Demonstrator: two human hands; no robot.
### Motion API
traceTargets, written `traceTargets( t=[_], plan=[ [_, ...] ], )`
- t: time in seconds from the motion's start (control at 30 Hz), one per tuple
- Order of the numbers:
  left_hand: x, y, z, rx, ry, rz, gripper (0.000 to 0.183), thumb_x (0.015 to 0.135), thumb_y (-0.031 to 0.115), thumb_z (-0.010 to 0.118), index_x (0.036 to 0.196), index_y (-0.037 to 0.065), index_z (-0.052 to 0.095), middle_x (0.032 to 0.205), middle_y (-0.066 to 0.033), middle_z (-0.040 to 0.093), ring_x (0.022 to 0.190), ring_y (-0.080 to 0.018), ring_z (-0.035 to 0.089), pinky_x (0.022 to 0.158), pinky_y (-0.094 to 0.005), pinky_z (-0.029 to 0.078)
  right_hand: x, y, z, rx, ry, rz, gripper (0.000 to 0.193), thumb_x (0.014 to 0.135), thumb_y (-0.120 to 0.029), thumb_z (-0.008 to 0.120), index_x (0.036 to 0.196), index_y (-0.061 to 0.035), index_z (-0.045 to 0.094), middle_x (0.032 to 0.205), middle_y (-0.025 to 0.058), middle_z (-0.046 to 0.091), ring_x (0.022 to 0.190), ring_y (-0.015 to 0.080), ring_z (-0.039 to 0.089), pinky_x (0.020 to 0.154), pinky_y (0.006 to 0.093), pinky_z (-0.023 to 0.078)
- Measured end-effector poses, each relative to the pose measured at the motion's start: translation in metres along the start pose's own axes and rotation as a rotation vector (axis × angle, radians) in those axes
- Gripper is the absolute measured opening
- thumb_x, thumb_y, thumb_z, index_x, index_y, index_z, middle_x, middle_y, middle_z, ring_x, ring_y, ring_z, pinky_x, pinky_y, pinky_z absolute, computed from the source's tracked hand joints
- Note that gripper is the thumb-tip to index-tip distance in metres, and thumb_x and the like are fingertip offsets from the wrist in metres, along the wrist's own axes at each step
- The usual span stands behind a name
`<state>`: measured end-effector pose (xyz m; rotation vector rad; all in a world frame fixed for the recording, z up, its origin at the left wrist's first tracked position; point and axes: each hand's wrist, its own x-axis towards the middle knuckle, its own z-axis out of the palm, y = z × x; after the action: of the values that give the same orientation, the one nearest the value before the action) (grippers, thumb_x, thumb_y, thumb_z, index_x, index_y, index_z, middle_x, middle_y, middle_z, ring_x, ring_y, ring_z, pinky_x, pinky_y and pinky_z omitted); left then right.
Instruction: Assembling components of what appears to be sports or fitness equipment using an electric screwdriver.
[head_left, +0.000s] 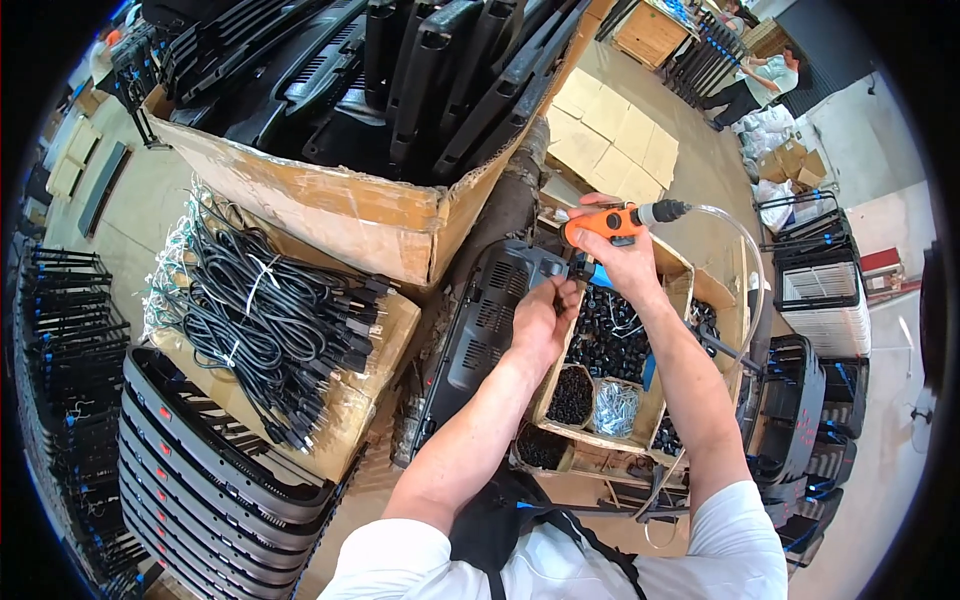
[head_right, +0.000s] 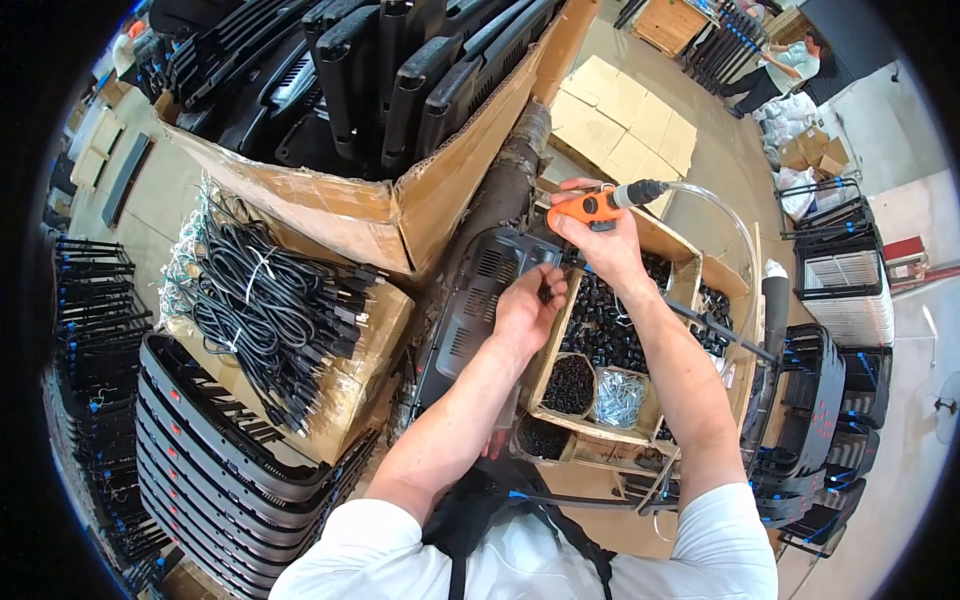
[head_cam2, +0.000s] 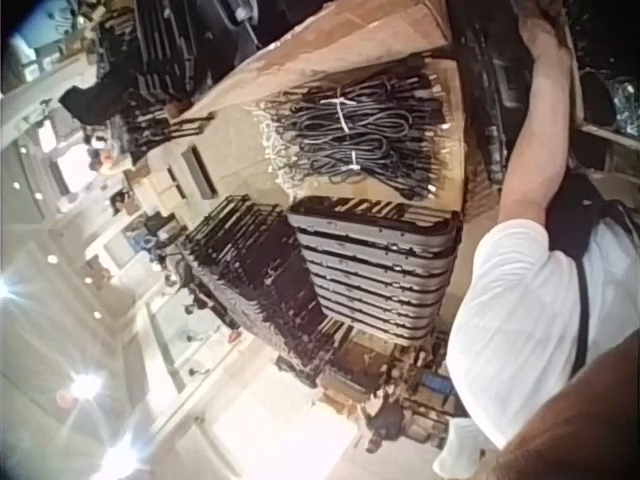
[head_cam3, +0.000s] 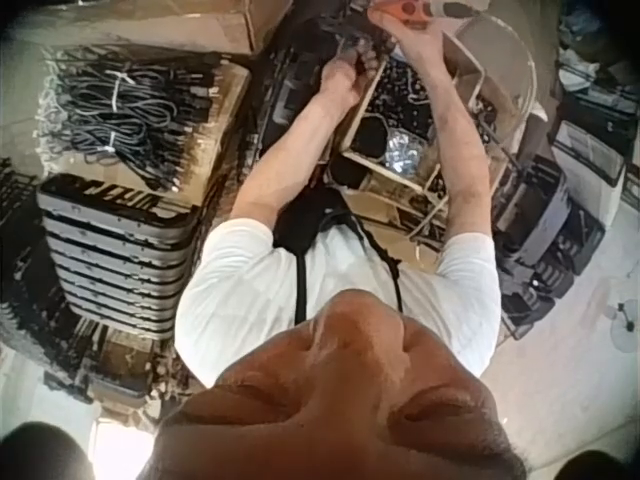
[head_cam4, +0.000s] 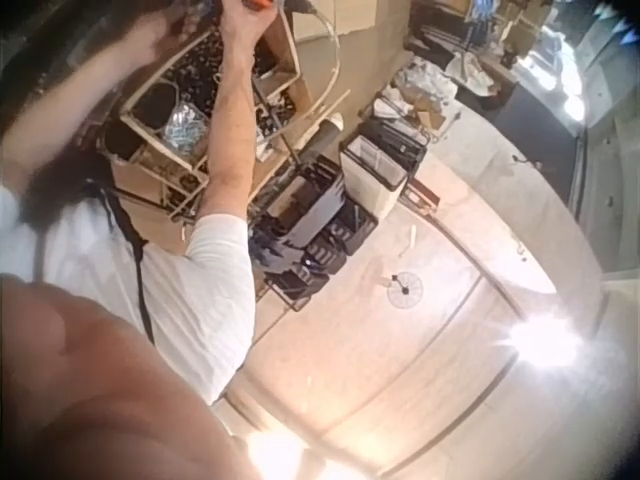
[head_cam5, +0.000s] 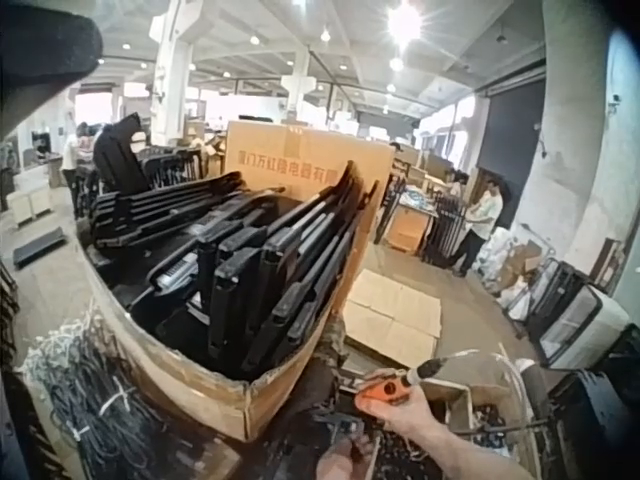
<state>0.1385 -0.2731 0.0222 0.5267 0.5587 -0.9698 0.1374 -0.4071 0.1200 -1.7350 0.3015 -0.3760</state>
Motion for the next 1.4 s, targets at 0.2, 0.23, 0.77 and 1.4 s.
traceTargets(
  t=[0.2,0.23,0.77,1.4],
  plan=[
    [-0.008,-0.019,-0.047,0.192,-0.128,0.079,0.026,0.114,0.027,0.052,0.121,0.007,0.067,0.085,0.0014,0.063,0.07,-0.0109,0.058,0.06,-0.026,0.046,0.011,0.009,0.014,-0.019,-0.039,0.065,0.048,0.086,-0.006,0.083,0.13,-0.0012,0.064,0.12,0.012,0.076,0.109,0.0189,0.07,0.097,0.0342,0.058],
    [-0.011,-0.021,-0.047,0.231,-0.118,0.077,0.026,0.114,0.026,0.052,0.121,0.007,0.067,0.084,0.0014,0.064,0.069,-0.0106,0.058,0.061,-0.0258,0.046,0.012,0.012,0.014,-0.021,-0.054,0.064,0.048,0.086,-0.007,0.083,0.129,-0.0011,0.064,0.118,0.0096,0.075,0.108,0.0167,0.07,0.098,0.0332,0.057],
    [-0.046,-0.008,-0.042,0.212,-0.001,0.047,0.023,0.115,0.021,0.05,0.118,0.005,0.065,0.097,-0.0062,0.075,0.068,-0.0125,0.06,0.058,-0.0254,0.047,0.016,0.012,0.023,-0.167,-0.086,0.043,0.029,0.084,-0.007,0.084,0.11,-0.0049,0.072,0.106,0.0029,0.075,0.101,0.0126,0.068,0.092,0.0307,0.055],
    [-0.007,0.035,-0.041,-0.492,-0.045,0.027,0.023,0.113,0.031,0.055,0.109,0.011,0.064,0.087,0.0026,0.063,0.073,-0.0113,0.057,0.063,-0.0241,0.049,-0.039,-0.042,0.027,0.045,-0.186,0.027,0.056,0.086,-0.008,0.086,0.135,0.002,0.06,0.124,0.0159,0.075,0.118,0.0208,0.069,0.108,0.0386,0.054]
  ],
)
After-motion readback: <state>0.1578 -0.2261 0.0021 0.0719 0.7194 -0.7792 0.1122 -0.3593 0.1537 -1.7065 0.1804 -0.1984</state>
